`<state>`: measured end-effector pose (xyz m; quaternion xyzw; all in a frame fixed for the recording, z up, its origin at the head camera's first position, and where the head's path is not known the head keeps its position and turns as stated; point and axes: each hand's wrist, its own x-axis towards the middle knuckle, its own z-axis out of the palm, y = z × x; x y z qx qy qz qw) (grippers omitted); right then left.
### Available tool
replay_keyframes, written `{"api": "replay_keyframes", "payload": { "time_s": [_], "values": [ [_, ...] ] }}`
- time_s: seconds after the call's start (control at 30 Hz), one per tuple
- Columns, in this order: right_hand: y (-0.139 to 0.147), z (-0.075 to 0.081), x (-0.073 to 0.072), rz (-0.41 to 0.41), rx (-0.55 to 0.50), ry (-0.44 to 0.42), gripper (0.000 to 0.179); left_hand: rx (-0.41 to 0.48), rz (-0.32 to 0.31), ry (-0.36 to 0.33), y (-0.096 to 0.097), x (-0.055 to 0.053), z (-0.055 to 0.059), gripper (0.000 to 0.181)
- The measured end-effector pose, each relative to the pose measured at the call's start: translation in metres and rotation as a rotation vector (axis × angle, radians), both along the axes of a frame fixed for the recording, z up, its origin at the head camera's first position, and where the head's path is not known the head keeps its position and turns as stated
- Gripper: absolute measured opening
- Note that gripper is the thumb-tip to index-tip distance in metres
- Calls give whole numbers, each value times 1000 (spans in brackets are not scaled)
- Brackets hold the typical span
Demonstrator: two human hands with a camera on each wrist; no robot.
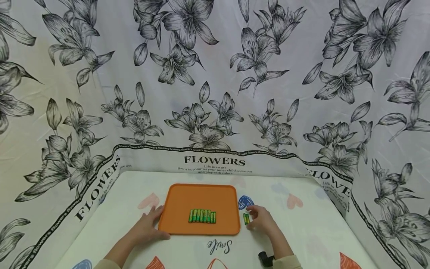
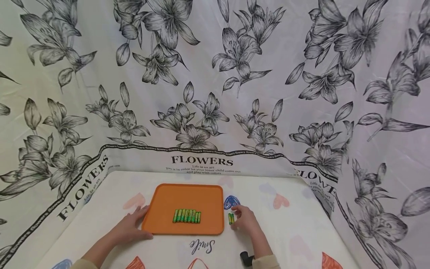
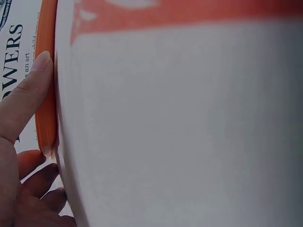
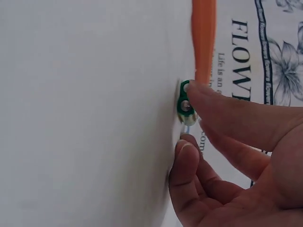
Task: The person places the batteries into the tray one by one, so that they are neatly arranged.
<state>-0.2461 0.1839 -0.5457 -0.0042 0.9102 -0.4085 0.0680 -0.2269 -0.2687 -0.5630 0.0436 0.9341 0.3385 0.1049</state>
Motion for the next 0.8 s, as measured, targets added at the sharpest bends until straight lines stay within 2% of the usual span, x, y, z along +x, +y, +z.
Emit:
{"api": "replay_keyframes", "payload": {
  "time_s": [0.17,0.43,0.63,0.8],
  "values": [
    [-1,-6,1,-10,28,-14,56,-6,1,-8,1,0,0,126],
    [1,-2,4,-10,62,64,49,-10,-2,-1,1,-1,1,126],
    [-3,9,4,-40,-54,83,49,-11,-6,3,1,-1,1,125],
    [-11,18,4,-23,-102,99,50,-8,-5,0,0,0,0,125]
  ]
}}
